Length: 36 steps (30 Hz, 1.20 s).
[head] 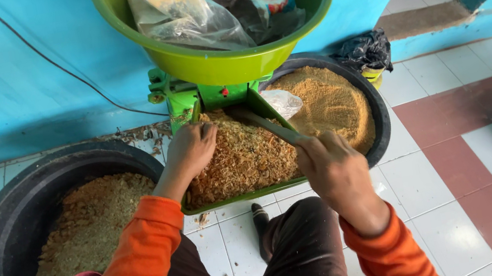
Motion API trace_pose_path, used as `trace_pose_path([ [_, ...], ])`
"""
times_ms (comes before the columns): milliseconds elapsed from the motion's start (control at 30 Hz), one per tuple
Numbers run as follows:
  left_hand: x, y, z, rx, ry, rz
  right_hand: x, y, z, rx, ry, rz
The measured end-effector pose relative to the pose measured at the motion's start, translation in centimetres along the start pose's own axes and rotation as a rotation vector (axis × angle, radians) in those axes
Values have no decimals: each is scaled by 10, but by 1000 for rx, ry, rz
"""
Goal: The person sits on the floor beside a green grinding machine and scoops crushed material from a large black basin into the machine's green tray, using a metal spoon to push the material into the machine while ground output collects in a second basin.
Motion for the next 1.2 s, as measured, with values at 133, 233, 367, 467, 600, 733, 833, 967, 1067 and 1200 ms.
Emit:
trace_pose_path([
  [133,5,3,4,-243,-174,380,-8,5,1,-37,-47,-64],
  [233,2,4,3,-165,-115,286,-18,-3,0,-48,-24,-49],
  [367,4,5,4,-207,-147,357,16,-8,-2,40,-17,33],
  [467,4,4,4,-222,-174,334,68,-18,-5,-44,-61,-107],
  [600,4,3,4,-182,-114,278,120,-51,-28,-144,-4,-247],
  [733,3,2,4,-109,-81,178,114,-71,-29,278,308,-388],
  [833,4,2,2,-27,-36,94,82,-56,-5,222,-9,-350],
  [967,9,5,4,-71,-33,240,35,-23,14,-111,-327,-276],
  [1067,11,8,7,-79,37,317,1,-10,11,-266,-203,-284],
  [1200,5,7,3,35,156,185,15,0,3,-61,-174,-116],
])
Point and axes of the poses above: each hand's wrist, its own y-axis away from the middle knuckle, its own x-axis out of the back of the hand, z = x × y, the point moved 2 cm from there along -y, towards the middle knuckle, and after that the axes turned 12 degrees about -y, right-handed, at the moved point
